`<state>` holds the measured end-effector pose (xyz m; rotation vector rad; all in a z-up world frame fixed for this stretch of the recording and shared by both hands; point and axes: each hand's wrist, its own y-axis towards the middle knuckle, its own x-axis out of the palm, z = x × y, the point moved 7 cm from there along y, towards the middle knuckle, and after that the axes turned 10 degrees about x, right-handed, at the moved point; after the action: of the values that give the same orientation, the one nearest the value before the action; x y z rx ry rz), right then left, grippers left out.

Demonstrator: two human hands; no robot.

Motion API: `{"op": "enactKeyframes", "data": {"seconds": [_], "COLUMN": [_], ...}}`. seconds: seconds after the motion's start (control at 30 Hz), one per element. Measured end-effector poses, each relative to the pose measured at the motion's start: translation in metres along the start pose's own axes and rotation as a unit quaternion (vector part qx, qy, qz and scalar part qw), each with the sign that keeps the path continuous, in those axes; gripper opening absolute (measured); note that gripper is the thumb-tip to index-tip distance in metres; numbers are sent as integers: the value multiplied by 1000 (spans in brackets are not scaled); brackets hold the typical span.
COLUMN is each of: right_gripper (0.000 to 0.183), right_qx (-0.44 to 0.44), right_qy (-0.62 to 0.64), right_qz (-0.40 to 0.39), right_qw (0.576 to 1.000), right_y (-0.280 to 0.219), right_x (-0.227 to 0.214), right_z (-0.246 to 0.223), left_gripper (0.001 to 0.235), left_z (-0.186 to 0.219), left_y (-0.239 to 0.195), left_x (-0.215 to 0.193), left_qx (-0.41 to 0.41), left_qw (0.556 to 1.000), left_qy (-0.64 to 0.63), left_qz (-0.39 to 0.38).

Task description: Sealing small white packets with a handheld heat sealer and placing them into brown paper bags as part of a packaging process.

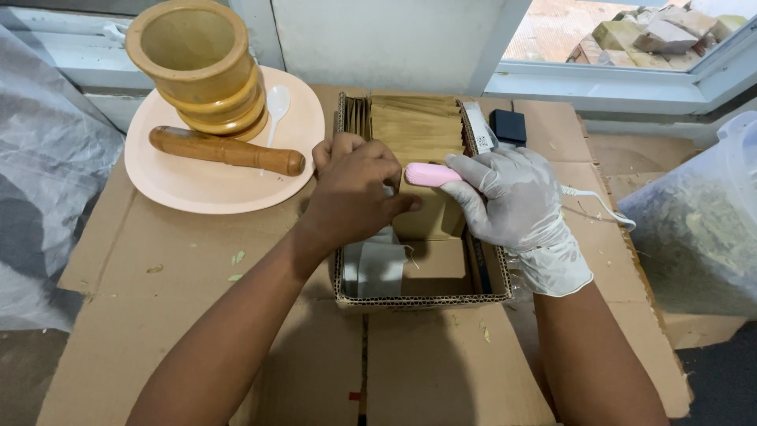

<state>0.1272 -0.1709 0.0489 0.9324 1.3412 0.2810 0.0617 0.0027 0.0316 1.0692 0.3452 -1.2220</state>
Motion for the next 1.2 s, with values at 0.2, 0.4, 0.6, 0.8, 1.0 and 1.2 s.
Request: {"op": "enactKeyframes", "data": {"seconds": [0.2,0.4,0.6,0.8,1.0,1.2], "right_gripper": [25,37,54,54,55,41], "right_qx": [-4,-6,78,78,98,81], "right_qy": [21,25,17,44,2,63], "right_qz": [9,-8,-46,-38,-86,-57], "right_qw": [1000,1000,996,995,991,993], "right_y": [-4,0,-5,-5,-4,5], "right_x": [2,-3,-24,-31,-25,-37], "right_z": [1,0,10,6,10,-4], "left_gripper": [32,33,44,58,84,89], "left_z": [-5,-11,-13,-15,2,37], "left_y": [0,1,6,8,12,16], "left_x": [6,11,14,10,1,-6], "left_qx": [21,18,-13,-93,-30,100], "left_qw": [1000,1000,995,987,991,987], "left_qy": [4,3,86,84,80,86], "left_qz": [16,20,-48,-99,-102,-91]}}
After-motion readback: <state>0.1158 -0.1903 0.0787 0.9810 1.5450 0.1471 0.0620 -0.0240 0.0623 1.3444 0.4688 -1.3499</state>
